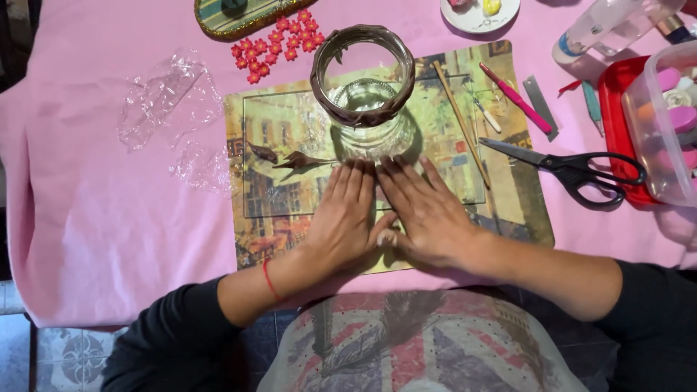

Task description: Applying and molding a brown decorative material onto the rim of a glass jar.

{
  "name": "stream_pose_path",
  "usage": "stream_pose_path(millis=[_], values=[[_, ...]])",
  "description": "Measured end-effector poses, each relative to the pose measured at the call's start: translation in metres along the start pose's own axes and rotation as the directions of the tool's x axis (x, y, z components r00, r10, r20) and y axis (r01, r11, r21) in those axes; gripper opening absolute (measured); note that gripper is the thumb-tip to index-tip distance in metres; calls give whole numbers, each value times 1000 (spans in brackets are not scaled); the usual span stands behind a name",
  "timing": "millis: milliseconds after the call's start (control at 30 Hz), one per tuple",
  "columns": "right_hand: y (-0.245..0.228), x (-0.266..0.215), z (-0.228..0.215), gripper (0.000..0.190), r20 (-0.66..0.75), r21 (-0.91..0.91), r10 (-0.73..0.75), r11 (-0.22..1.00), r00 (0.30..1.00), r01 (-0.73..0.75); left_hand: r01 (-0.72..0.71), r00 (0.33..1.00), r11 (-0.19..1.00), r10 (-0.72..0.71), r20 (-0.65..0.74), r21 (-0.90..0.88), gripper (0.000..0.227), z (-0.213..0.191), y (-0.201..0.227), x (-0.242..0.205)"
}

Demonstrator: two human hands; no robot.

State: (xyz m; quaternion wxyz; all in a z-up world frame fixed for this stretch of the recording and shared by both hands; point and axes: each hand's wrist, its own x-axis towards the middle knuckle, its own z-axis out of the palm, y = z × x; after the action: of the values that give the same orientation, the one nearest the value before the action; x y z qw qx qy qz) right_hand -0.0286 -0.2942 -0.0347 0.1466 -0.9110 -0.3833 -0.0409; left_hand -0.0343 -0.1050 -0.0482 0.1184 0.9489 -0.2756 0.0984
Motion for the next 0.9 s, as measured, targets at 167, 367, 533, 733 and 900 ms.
stream_pose_path(millis=[167, 367, 533, 733, 900], values=[[-8, -6, 5, 86, 16, 6, 49, 999, 999, -49, 43, 999, 997, -44, 14, 56, 86, 4, 9, -11], [-4, 6, 4, 89, 2, -96, 113, 989, 994, -112, 54, 997, 995, -58, 48, 84, 80, -2, 5, 0], [-19, -16, -8, 95, 101, -65, 74, 996, 992, -68, 74, 989, 995, -82, 127, 67, 87, -12, 23, -30], [-31, 7, -8, 102, 107, 149, 127, 979, 986, -142, 63, 974, 998, -66, 217, 21, 77, -15, 12, -2], [-9, 27, 3, 95, 36, 115, 120, 986, 992, -124, 38, 973, 999, -41, 228, 21, 87, -8, -3, 13]])
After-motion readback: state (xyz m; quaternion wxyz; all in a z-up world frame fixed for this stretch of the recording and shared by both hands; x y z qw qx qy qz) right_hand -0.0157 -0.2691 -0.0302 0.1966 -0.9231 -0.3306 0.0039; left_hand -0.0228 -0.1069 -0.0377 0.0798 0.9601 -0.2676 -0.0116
